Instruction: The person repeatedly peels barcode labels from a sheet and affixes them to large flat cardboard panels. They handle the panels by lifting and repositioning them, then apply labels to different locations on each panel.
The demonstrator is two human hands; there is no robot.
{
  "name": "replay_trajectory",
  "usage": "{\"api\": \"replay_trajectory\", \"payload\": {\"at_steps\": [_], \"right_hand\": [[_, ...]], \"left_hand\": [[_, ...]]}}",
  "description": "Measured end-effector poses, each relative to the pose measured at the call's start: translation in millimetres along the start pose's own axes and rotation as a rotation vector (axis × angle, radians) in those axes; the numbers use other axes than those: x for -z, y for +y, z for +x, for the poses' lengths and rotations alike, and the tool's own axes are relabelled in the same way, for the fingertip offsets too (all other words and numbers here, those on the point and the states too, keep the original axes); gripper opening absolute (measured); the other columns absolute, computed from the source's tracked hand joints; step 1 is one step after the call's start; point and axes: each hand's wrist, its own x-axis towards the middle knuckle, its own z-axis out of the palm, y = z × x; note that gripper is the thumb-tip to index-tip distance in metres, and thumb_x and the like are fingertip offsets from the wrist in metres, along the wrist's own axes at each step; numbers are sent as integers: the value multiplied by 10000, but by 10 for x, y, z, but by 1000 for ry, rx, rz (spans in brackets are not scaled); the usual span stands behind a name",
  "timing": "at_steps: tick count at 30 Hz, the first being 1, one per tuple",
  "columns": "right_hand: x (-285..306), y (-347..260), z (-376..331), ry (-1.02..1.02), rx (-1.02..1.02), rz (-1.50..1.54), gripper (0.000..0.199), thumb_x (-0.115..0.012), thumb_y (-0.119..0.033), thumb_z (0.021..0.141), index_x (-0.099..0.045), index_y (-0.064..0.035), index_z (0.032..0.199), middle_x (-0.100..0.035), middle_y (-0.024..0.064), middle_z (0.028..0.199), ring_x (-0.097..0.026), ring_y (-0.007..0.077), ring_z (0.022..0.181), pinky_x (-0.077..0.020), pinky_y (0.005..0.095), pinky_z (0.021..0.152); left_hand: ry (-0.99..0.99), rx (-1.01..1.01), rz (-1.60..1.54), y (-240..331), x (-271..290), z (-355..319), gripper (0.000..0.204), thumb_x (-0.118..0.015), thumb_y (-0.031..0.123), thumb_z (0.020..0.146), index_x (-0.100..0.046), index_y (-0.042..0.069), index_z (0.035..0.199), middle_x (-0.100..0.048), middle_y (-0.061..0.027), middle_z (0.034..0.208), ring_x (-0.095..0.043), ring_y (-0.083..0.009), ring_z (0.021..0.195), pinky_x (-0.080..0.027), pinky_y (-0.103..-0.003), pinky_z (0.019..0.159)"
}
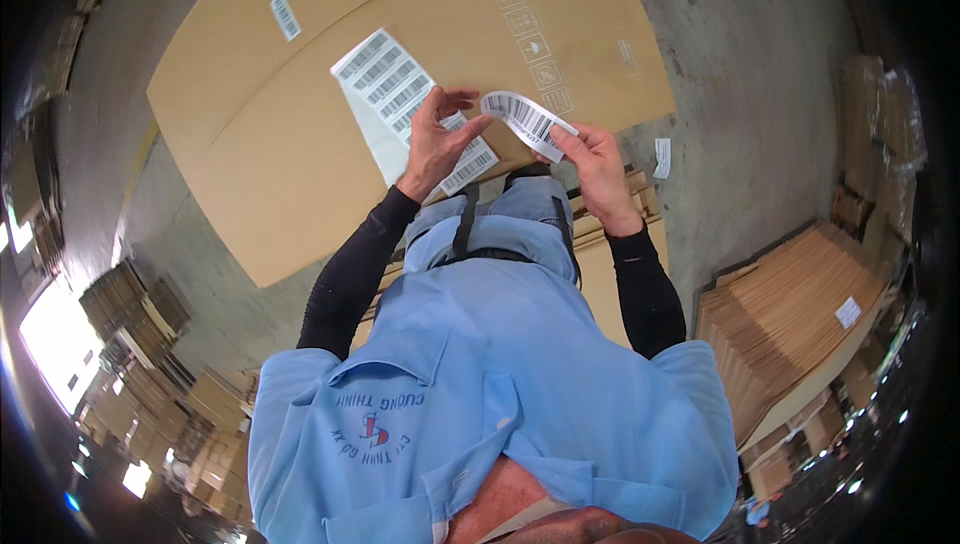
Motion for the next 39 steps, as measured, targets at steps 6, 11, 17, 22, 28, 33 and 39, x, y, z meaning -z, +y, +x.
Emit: {"api": "replay_trajectory", "payload": {"at_steps": [6, 11, 17, 22, 28, 33, 39], "right_hand": [[490, 199, -78, 115, -98, 94, 291, -626, -249, 1008, -735, 15, 1064, -734, 49, 897, -657, 109, 813, -490, 256, 783], [1067, 474, 7, 187, -70, 33, 315, -620, -243, 1009, -725, 46, 1077, -721, 19, 892, -596, 61, 777, -475, 224, 719], [2036, 979, 409, 375, -121, -219, 327, -641, -254, 983, -713, 62, 1020, -647, 6, 706, -499, 62, 639, -409, 288, 561], [2699, 1404, 1036, 488, -182, -511, 365, -633, -315, 960, -698, 45, 956, -608, 133, 654, -550, 207, 571, -434, 372, 552], [2997, 1507, 1605, 575, -178, -657, 409, -622, -376, 949, -700, 25, 918, -670, 203, 746, -650, 382, 680, -495, 464, 629], [3038, 1495, 1776, 627, -198, -698, 398, -610, -388, 951, -714, -4, 961, -703, 201, 812, -688, 394, 775, -531, 488, 701], [3118, 1552, 1848, 601, -284, -677, 389, -615, -392, 949, -718, -18, 980, -717, 205, 862, -696, 407, 827, -540, 495, 726]], "left_hand": [[-156, 206, -64, -133, -440, 301, 197, -764, 24, 872, -573, -7, 908, -739, -97, 969, -688, -138, 906, -550, -296, 826], [-246, 348, -128, -195, -791, 762, 197, -726, -30, 895, -536, 23, 882, -745, -103, 980, -691, -131, 892, -560, -279, 791], [-529, 212, 401, -488, -1578, 1745, 331, -795, 88, 847, -489, 21, 741, -742, -91, 839, -629, -74, 760, -499, -293, 653], [-582, 99, 506, -1116, -2343, 2444, 300, -809, 129, 825, -549, -12, 773, -729, -85, 777, -614, -65, 742, -502, -296, 638], [-477, -145, 814, -1706, -2731, 2956, 311, -730, 221, 814, -729, 25, 1056, -764, -57, 788, -697, -251, 770, -420, -408, 1000], [-474, -323, 933, -1832, -2828, 3116, 221, -765, 241, 812, -661, 47, 794, -778, -37, 868, -701, -217, 835, -397, -430, 1005], [-451, -444, 951, -1868, -2888, 3113, 205, -769, 261, 799, -668, 82, 794, -772, 0, 845, -680, -221, 890, -317, -465, 1066]]}}
